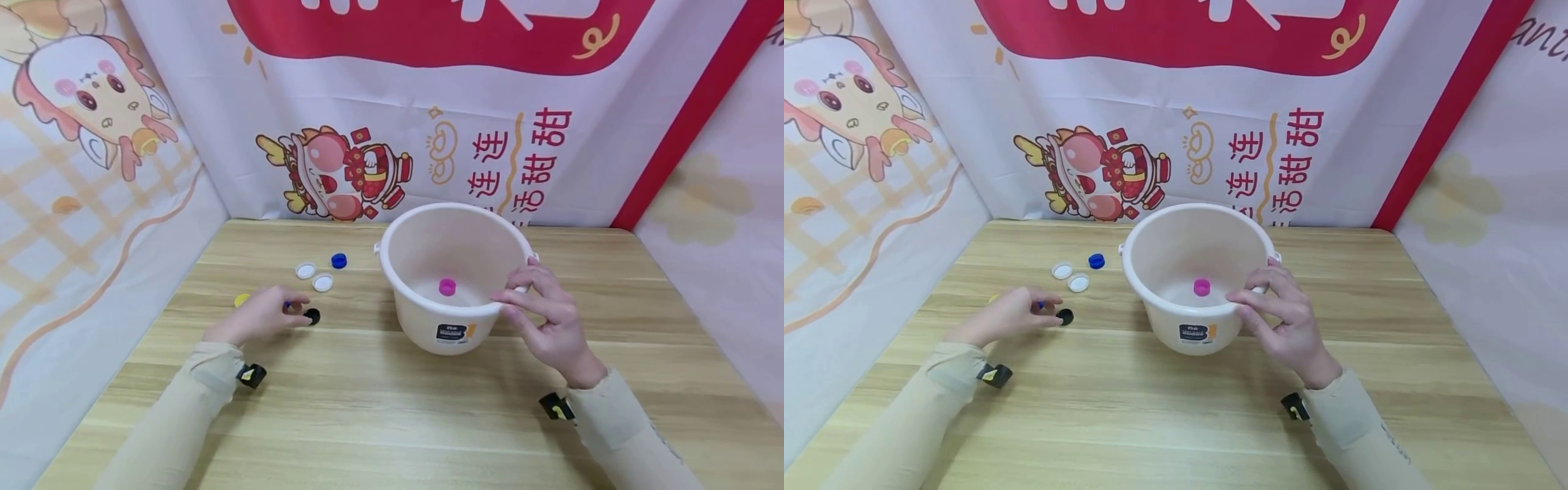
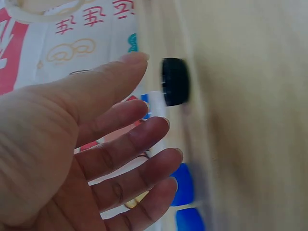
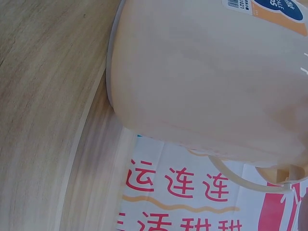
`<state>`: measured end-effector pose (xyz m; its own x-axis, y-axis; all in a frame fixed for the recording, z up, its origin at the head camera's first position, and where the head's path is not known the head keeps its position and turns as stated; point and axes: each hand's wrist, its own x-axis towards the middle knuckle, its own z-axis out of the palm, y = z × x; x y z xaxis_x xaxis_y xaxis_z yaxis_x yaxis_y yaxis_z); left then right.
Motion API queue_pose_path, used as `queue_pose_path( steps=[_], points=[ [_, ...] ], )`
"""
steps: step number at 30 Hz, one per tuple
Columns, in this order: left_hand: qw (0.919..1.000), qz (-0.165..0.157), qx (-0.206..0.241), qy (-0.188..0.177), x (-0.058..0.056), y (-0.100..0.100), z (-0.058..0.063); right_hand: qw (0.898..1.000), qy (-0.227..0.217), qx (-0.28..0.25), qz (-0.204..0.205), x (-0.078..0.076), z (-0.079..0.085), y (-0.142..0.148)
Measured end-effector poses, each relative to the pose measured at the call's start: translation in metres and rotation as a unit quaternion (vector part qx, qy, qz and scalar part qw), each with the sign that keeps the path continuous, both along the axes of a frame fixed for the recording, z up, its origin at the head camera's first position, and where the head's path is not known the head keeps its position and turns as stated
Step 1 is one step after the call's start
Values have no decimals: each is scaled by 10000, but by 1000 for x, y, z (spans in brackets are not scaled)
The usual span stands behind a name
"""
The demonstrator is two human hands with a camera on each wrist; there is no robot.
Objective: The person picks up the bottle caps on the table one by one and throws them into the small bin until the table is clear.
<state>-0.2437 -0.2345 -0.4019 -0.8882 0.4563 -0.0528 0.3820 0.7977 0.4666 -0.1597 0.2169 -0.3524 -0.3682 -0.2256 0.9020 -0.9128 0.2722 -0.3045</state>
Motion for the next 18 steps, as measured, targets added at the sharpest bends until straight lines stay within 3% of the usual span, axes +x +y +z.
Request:
queue_pose_path(
  steps=[6, 10, 18],
  points=[
    [10000, -47, -57, -32, -1, 0, -13, 10000, -8, -10, 4, 0, 0, -2],
    [9997, -106, -191, 78, -1, 3, -15, 10000, -39, 16, 4, 1, -1, -2],
    [9994, -295, 8, 193, -3, 12, -19, 9999, 70, -61, -67, 0, 0, -3]
  ],
)
